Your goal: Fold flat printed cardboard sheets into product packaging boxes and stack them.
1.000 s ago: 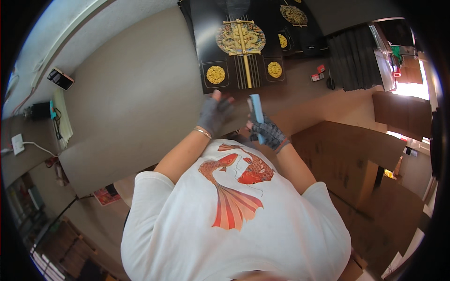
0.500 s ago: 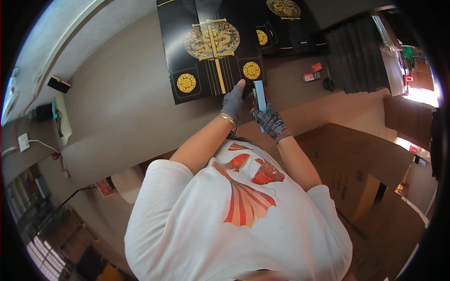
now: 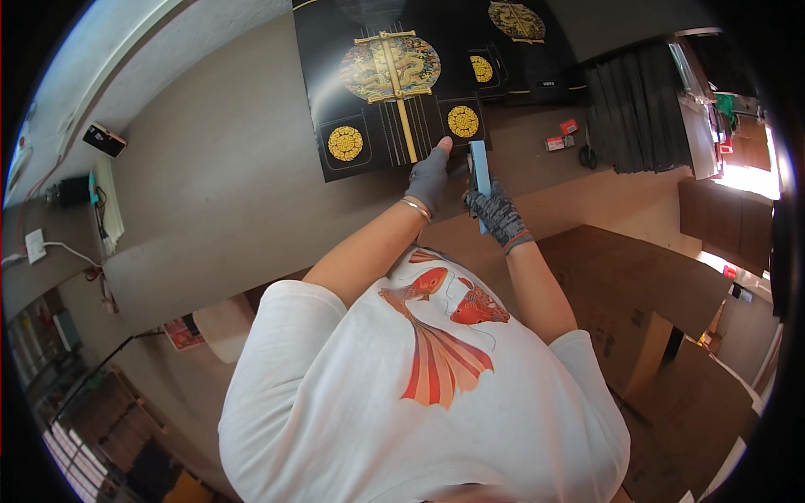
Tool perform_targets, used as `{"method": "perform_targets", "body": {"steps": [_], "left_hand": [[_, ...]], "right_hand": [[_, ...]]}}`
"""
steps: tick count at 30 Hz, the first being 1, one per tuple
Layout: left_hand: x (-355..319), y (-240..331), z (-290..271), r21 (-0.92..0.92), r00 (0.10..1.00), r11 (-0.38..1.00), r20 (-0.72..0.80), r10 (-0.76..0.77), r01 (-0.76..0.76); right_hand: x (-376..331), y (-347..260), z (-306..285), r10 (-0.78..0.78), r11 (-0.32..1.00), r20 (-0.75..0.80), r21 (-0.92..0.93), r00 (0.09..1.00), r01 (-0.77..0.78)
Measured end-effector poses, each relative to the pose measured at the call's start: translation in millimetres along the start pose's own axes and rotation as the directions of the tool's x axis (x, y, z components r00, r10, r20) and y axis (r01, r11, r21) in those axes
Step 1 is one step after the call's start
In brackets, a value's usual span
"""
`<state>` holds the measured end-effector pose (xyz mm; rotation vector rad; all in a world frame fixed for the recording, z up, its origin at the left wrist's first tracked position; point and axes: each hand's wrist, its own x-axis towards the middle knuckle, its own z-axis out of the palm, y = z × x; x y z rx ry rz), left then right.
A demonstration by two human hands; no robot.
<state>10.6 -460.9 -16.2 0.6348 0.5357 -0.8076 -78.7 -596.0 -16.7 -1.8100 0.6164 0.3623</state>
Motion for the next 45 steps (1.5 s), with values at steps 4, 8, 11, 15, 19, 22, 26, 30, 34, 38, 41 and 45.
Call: {"method": "perform_targets", "body": {"steps": [4,8,11,15,19,22,26,30,34,38,41,45], "left_hand": [[7.6,0.4,-9.8,0.053,0.999,0.998,0.028,0.033,-0.035],[1.8,2.8,-3.3,0.055,1.0,0.998,-0.03,0.001,0.001],[12.5,0.0,-14.0,0.047,0.999,0.998,-0.029,-0.035,0.037],[16.6,-0.1,-19.2,0.142,0.99,0.983,-0.094,-0.101,0.113],[-35.7,24.1,-13.3,0.319,0.995,0.945,0.098,0.035,-0.064],[-35.2,61.0,-78.0,0.319,0.988,0.947,0.157,-0.007,-0.044],[-53.2,182.3,-138.2,0.597,0.998,0.801,0.064,-0.004,-0.035],[-26.9,281.6,-130.8,0.912,0.844,0.356,-0.02,0.535,-0.204],[-5.6,295.4,-126.9,0.963,0.316,-0.261,0.267,0.91,-0.063],[-43.3,226.8,-135.2,0.877,0.829,0.479,-0.243,0.503,-0.033],[-54.1,114.0,-112.7,0.621,0.96,0.75,-0.012,-0.279,0.226],[-7.6,33.8,-68.0,0.278,0.978,0.952,0.121,-0.167,0.128]], "right_hand": [[3.9,-26.5,10.9,0.103,0.993,-0.05,-0.053,0.993,-0.105],[8.1,-24.2,13.4,0.058,0.991,-0.128,-0.11,0.99,-0.072],[3.5,-42.1,21.6,0.15,0.988,-0.121,-0.016,0.981,-0.153],[1.2,-39.5,24.1,0.153,0.985,-0.063,0.085,0.986,-0.147],[-16.1,-36.8,20.1,0.071,0.982,0.11,0.168,0.991,-0.089],[-56.6,-37.6,0.2,-0.041,0.988,0.369,0.152,0.929,-0.017],[-76.7,-1.2,-30.8,0.027,0.902,0.488,0.364,0.873,-0.232],[-48.6,24.0,-31.8,-0.037,0.81,0.188,0.581,0.982,-0.08],[-35.4,13.0,-32.8,0.051,0.811,0.199,0.564,0.979,-0.156],[-50.1,6.0,-33.1,0.059,0.951,0.18,0.289,0.982,-0.11],[-51.9,0.5,-25.2,0.016,0.996,0.254,0.079,0.967,-0.038],[-30.2,5.2,-28.2,-0.023,1.0,0.306,0.009,0.952,0.021]]}}
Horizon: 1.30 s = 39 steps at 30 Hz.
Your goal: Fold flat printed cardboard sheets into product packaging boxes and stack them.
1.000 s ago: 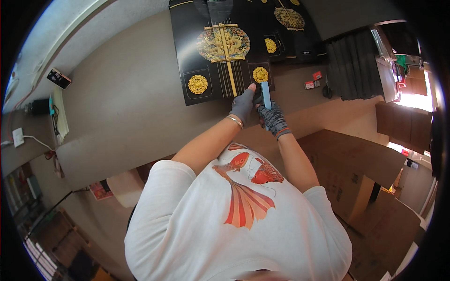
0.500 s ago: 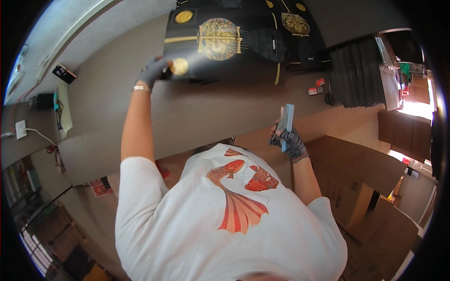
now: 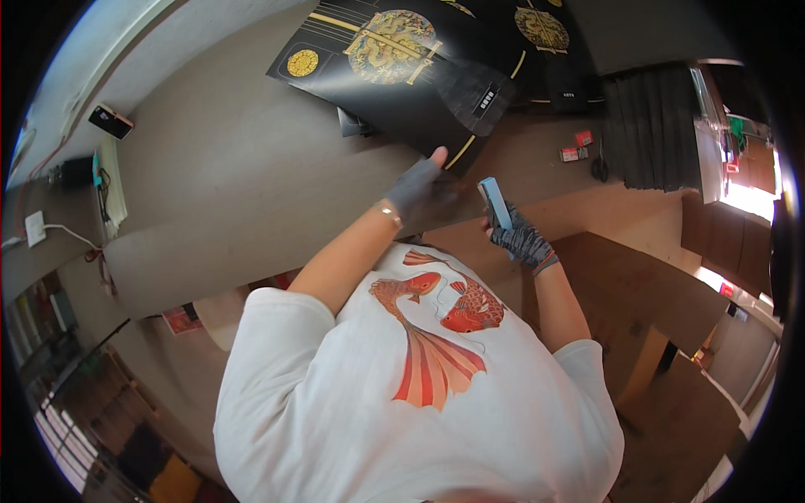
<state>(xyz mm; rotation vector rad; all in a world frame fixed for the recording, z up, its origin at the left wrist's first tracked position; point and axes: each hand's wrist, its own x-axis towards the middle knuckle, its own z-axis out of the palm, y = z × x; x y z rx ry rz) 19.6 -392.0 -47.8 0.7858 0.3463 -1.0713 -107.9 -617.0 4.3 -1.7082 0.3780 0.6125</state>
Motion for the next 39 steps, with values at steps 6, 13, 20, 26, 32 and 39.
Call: {"method": "perform_targets", "body": {"steps": [6,13,20,26,32,39], "left_hand": [[13.5,11.7,-21.3,0.292,0.975,0.931,0.075,0.208,-0.221],[-23.1,38.7,-33.1,0.358,0.976,0.908,0.1,0.193,-0.216],[-27.2,31.0,-46.0,0.346,0.99,0.929,0.096,0.102,-0.129],[-23.2,27.9,-45.8,0.351,0.988,0.926,0.114,0.107,-0.14],[-44.8,23.2,-25.8,0.369,0.946,0.9,-0.13,0.298,-0.233],[-95.2,63.3,-47.0,0.259,0.916,0.935,-0.257,0.309,-0.243]], "right_hand": [[28.8,-32.7,-2.5,0.036,0.988,0.138,-0.153,0.99,-0.015],[43.2,-36.8,27.6,-0.05,0.995,0.265,0.095,0.963,0.026],[52.1,-56.9,60.7,0.017,0.977,0.087,-0.212,0.996,0.002],[54.7,-56.4,69.1,0.029,0.907,-0.039,-0.42,0.999,-0.043],[59.6,-52.0,66.6,0.066,0.951,-0.082,-0.296,0.994,-0.088],[61.4,-44.8,-4.4,0.007,0.999,-0.238,0.033,0.971,0.001]]}}
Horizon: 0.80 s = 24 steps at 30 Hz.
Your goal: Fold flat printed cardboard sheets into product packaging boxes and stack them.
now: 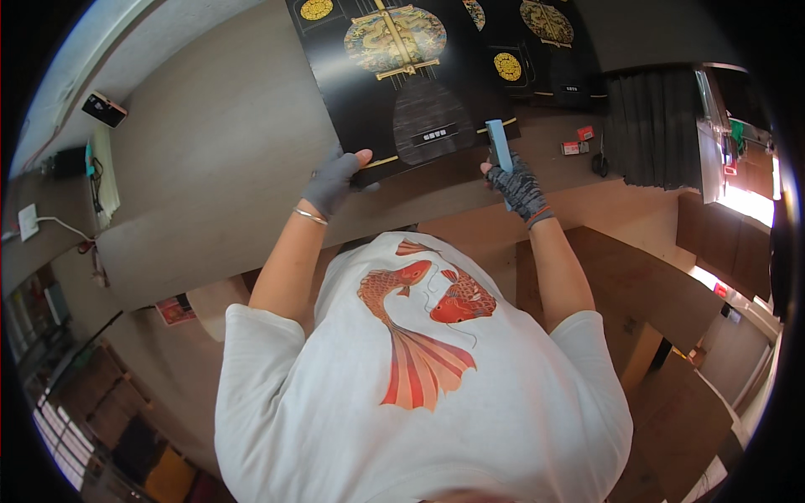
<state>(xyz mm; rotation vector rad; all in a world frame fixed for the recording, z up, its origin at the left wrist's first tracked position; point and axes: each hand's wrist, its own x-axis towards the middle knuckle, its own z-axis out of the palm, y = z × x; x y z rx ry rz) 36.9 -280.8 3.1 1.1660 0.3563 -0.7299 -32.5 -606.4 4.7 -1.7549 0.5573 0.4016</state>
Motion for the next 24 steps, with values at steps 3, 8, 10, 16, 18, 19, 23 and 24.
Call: {"method": "perform_targets", "body": {"steps": [3,8,10,16,18,19,23,24], "left_hand": [[0.8,2.1,-6.9,0.017,1.0,1.0,-0.001,-0.026,0.026],[2.3,3.8,-11.3,0.032,0.999,0.999,0.047,-0.014,0.013],[2.5,3.4,-13.7,0.028,0.999,1.0,0.051,-0.016,0.014],[-6.6,-0.2,-17.5,0.041,0.995,0.997,0.076,0.058,-0.061],[-23.7,1.8,-30.0,-0.039,0.975,0.975,0.003,0.221,-0.22],[-29.1,2.1,-49.5,0.011,0.957,0.958,-0.028,0.287,-0.287],[-71.1,27.2,-138.0,0.167,0.918,0.946,-0.243,0.314,-0.279],[-77.1,29.4,-172.8,0.241,0.916,0.956,-0.321,0.242,-0.168]], "right_hand": [[0.5,2.5,-11.3,0.042,0.998,-0.047,-0.037,0.998,-0.044],[2.4,5.9,-14.5,-0.001,0.973,-0.051,-0.231,0.999,-0.011],[0.5,2.4,-8.9,0.03,0.967,-0.077,-0.249,0.997,-0.049],[-4.2,2.5,5.4,0.117,0.972,-0.065,-0.199,0.991,-0.128],[-6.2,7.9,20.6,0.061,0.991,0.059,-0.12,0.996,-0.053],[-11.6,6.6,32.3,0.055,0.992,0.06,-0.117,0.997,-0.047],[-24.5,13.2,55.8,-0.109,0.957,0.27,-0.233,0.957,0.175],[-24.5,16.5,57.8,-0.061,0.963,0.341,-0.225,0.938,0.145]]}}
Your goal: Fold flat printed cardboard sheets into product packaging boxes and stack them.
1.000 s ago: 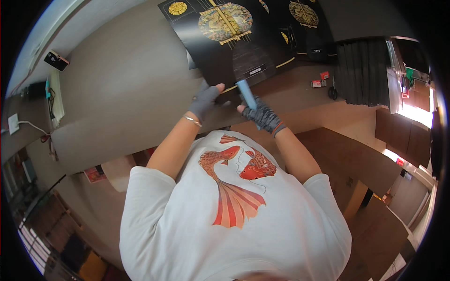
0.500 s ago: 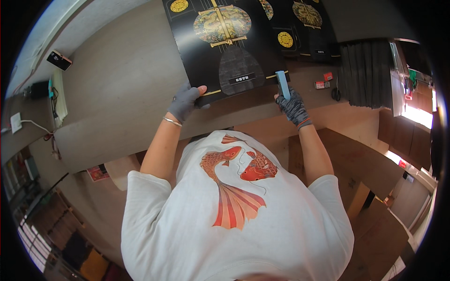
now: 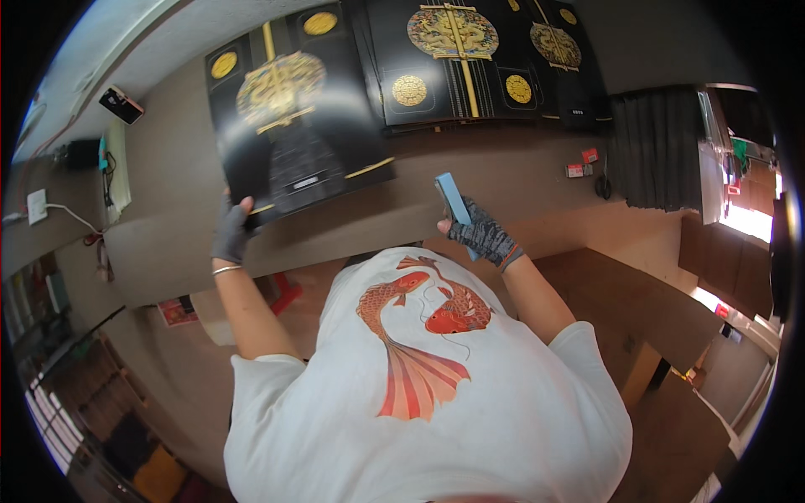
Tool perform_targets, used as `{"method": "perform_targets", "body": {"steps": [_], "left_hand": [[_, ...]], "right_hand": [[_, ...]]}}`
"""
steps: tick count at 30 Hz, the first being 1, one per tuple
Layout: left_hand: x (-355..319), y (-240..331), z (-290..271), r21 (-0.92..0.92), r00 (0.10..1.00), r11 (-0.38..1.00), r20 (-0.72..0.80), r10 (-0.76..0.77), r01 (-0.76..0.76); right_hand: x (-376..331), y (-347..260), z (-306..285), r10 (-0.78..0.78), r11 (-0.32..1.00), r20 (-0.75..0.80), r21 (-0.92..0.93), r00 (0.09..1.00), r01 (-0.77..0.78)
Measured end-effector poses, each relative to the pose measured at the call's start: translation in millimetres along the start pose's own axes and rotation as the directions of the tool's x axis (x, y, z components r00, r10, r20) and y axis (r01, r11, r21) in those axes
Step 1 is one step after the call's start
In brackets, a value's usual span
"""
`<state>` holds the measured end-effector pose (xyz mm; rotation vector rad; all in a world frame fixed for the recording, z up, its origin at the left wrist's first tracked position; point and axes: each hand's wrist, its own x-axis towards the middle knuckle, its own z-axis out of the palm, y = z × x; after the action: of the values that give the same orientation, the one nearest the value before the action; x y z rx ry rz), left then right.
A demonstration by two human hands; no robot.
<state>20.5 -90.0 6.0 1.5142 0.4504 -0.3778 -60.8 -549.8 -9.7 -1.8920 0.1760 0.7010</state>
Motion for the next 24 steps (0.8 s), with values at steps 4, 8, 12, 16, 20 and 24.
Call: {"method": "perform_targets", "body": {"steps": [4,8,12,16,20,24], "left_hand": [[31.9,-14.8,-72.7,0.236,0.955,0.954,-0.271,-0.12,0.187],[57.3,25.0,-4.1,0.878,0.84,0.412,-0.405,0.361,0.246],[66.7,66.9,152.3,0.45,0.995,0.893,0.068,-0.076,0.037],[85.2,63.2,231.1,0.634,0.987,0.757,0.123,0.099,-0.155],[98.1,60.7,236.2,0.672,0.968,0.736,0.231,-0.103,-0.083],[67.0,48.9,218.8,0.288,0.765,0.948,0.578,-0.283,0.133]], "right_hand": [[-10.7,3.3,3.2,0.152,0.882,0.026,0.449,0.988,-0.147],[-22.0,12.0,-10.0,0.193,0.89,-0.023,0.425,0.981,-0.165],[-25.2,0.9,-6.3,0.226,0.851,-0.075,0.501,0.971,-0.159],[-24.2,-1.9,-4.5,0.152,0.907,-0.081,0.407,0.985,-0.106],[-27.9,-6.0,0.1,0.125,0.949,-0.074,0.3,0.989,-0.097],[-28.0,-15.0,6.3,0.088,0.974,-0.034,0.212,0.996,-0.079]]}}
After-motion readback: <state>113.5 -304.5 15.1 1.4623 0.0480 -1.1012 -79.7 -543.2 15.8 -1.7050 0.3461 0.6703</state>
